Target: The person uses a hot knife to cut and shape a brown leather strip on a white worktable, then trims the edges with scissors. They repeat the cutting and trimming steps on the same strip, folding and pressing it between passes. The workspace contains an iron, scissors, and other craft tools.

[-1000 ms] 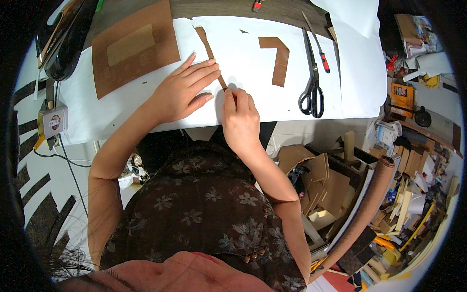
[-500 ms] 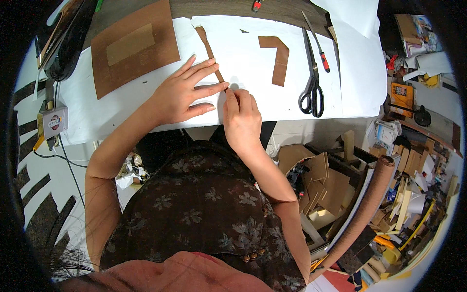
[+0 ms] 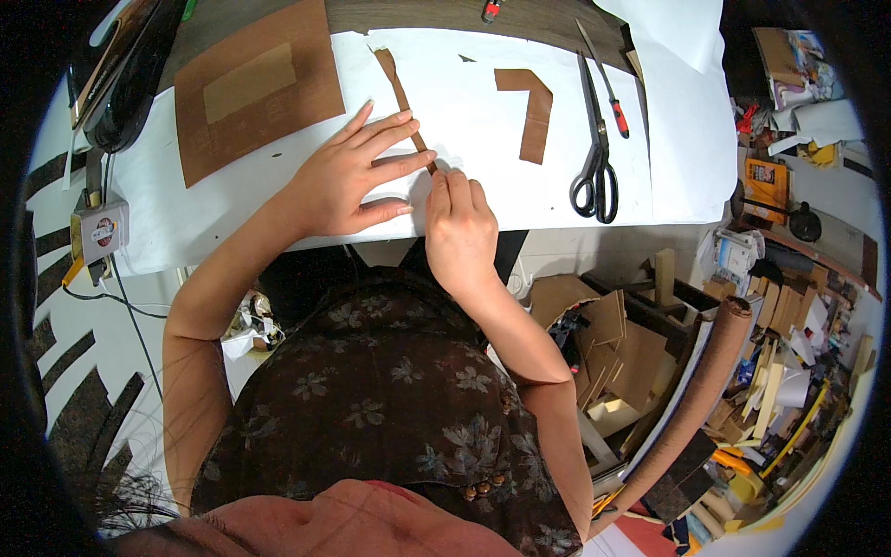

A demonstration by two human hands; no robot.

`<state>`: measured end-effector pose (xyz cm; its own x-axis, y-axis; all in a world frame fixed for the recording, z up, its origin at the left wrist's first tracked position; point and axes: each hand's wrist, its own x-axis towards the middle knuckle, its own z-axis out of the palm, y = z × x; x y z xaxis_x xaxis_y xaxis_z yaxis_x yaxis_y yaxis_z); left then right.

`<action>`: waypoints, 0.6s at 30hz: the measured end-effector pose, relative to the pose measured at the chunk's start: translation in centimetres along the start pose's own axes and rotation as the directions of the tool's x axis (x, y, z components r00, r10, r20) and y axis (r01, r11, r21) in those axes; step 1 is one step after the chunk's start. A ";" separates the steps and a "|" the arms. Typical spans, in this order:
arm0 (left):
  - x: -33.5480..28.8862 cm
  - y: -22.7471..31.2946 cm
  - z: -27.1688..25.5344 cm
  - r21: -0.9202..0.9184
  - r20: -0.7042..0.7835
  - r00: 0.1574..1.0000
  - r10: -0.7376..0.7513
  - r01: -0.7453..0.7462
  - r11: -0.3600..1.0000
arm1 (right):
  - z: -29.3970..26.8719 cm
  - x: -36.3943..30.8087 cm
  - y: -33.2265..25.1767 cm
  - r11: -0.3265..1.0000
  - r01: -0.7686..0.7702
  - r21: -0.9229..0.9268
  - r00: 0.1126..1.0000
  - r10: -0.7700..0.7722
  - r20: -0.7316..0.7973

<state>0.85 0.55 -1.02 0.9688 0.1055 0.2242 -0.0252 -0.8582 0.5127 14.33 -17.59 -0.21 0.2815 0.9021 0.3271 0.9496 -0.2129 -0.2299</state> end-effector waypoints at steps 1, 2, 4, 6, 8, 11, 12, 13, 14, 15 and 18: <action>0.0 0.0 0.0 0.004 0.003 1.000 0.001 -0.001 1.000 | 0.0 0.0 0.0 1.000 0.002 -0.004 1.000 -0.002 0.009; 0.0 0.0 0.1 0.006 0.000 1.000 0.002 -0.002 1.000 | -0.1 0.0 0.0 1.000 0.006 -0.016 1.000 -0.005 0.012; 0.0 0.0 0.1 0.008 0.004 1.000 -0.002 0.002 1.000 | 0.0 0.1 -0.1 0.999 0.016 -0.047 1.000 -0.015 0.020; -0.1 0.0 0.1 0.024 0.011 1.000 0.001 -0.001 1.000 | 0.0 0.0 -0.2 0.998 0.005 -0.055 0.999 -0.003 0.032; -0.1 0.0 0.1 0.038 0.012 1.000 0.004 -0.005 0.999 | 0.0 0.0 -0.3 0.998 -0.025 -0.053 0.999 0.026 0.026; -0.1 0.2 0.2 0.050 0.006 1.000 0.011 -0.011 0.999 | -0.1 0.0 -0.2 0.996 -0.084 -0.012 0.996 0.083 -0.019; -0.1 0.2 0.2 0.049 0.006 1.000 0.012 -0.012 0.999 | -0.3 -0.1 -0.1 0.996 -0.090 0.010 0.995 0.090 -0.039; -0.1 0.2 0.2 0.048 0.005 1.000 0.012 -0.013 0.999 | -0.3 -0.1 -0.1 0.995 -0.094 0.033 0.994 0.096 -0.058; -0.1 0.2 0.2 0.051 0.005 1.000 0.012 -0.012 0.999 | -0.4 -0.1 0.0 0.996 -0.087 0.029 0.994 0.089 -0.061; -0.1 0.2 0.2 0.052 0.006 1.000 0.013 -0.013 0.999 | -0.4 -0.2 0.0 0.996 -0.082 0.024 0.994 0.083 -0.064; 0.0 0.2 0.2 0.058 0.010 1.000 0.022 -0.022 0.998 | -0.4 -0.3 0.0 0.997 -0.081 0.022 0.995 0.082 -0.059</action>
<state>0.87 0.31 -1.12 0.9704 0.0818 0.2272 -0.0326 -0.8878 0.4590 14.33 -18.08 0.06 0.3659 0.8581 0.3604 0.9206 -0.2769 -0.2754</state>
